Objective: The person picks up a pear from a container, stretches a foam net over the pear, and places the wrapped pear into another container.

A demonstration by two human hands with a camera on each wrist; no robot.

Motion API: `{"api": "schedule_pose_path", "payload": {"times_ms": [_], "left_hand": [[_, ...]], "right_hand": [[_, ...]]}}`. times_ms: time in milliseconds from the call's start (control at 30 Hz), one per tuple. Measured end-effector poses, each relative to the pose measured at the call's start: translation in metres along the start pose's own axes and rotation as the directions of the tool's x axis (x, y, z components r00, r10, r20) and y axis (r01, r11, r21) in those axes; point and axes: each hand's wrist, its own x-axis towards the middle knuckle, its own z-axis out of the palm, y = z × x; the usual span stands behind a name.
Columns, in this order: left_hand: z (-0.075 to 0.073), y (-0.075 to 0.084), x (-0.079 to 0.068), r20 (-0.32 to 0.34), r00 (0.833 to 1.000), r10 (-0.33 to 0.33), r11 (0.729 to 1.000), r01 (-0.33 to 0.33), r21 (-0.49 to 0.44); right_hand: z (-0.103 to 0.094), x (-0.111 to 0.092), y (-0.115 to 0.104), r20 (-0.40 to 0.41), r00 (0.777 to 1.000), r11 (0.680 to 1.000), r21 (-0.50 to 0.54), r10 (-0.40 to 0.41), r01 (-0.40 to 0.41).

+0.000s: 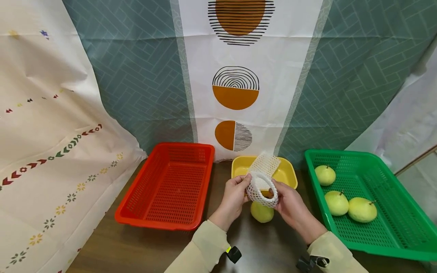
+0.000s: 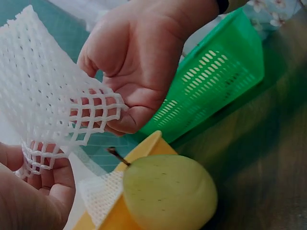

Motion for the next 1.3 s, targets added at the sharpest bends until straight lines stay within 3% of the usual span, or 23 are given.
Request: {"api": "schedule_pose_path", "payload": {"times_ms": [233, 600, 1000, 1300], "left_hand": [[0.006, -0.017, 0.000, -0.003, 0.999, -0.053, 0.997, 0.053, 0.057], [0.004, -0.037, 0.001, -0.030, 0.996, -0.080, 0.986, 0.083, 0.143], [-0.005, -0.048, 0.009, -0.067, 0.995, -0.076, 0.974, 0.089, 0.211], [-0.012, -0.054, 0.008, -0.092, 0.994, -0.067, 0.953, 0.091, 0.290]], "right_hand": [[-0.011, 0.001, 0.020, -0.161, 0.986, 0.999, -0.012, -0.043, 0.042], [-0.018, 0.005, 0.047, -0.153, 0.988, 0.997, -0.076, -0.025, 0.013], [-0.024, 0.011, 0.049, -0.159, 0.987, 0.984, -0.176, 0.005, -0.033], [-0.030, 0.012, 0.057, -0.225, 0.974, 0.955, -0.289, -0.008, -0.059]]}}
